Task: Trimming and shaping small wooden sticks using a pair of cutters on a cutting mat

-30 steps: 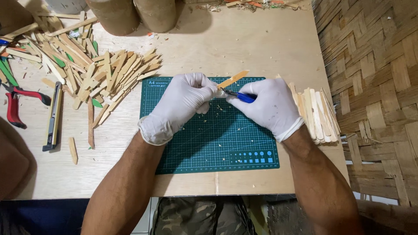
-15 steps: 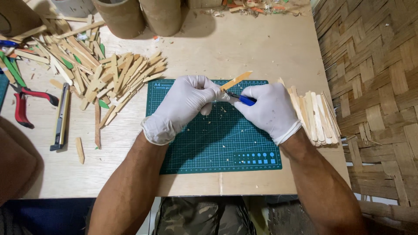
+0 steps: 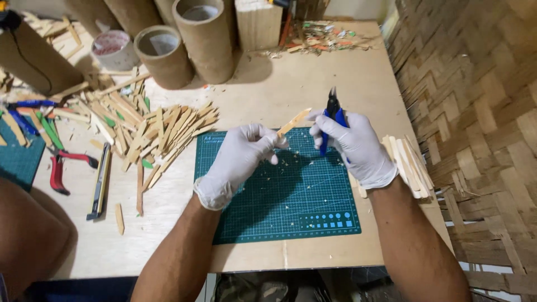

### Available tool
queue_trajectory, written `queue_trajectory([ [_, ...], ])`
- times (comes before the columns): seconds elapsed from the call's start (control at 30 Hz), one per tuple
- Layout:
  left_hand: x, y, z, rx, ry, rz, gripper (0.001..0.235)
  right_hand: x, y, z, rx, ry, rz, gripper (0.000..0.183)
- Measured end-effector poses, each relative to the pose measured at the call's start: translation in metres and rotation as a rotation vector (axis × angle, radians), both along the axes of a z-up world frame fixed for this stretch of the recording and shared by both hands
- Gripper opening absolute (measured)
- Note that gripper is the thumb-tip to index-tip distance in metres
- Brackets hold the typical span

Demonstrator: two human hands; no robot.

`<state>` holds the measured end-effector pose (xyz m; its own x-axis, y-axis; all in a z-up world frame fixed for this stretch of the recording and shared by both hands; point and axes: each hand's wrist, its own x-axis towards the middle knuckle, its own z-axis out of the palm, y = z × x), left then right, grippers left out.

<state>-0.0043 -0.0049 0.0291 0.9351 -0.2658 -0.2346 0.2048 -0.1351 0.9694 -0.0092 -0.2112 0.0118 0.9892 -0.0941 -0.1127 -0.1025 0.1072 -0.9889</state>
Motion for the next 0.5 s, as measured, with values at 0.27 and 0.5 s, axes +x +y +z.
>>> queue_trajectory([
  [0.27, 0.002, -0.007, -0.021, 0.021, -0.042, 0.011, 0.012, 0.0, 0.005, -0.002, 0.014, -0.086, -0.087, 0.012],
  [0.5, 0.0, -0.006, -0.031, 0.002, -0.053, -0.005, 0.011, -0.003, 0.012, 0.005, -0.031, -0.128, -0.106, 0.011],
])
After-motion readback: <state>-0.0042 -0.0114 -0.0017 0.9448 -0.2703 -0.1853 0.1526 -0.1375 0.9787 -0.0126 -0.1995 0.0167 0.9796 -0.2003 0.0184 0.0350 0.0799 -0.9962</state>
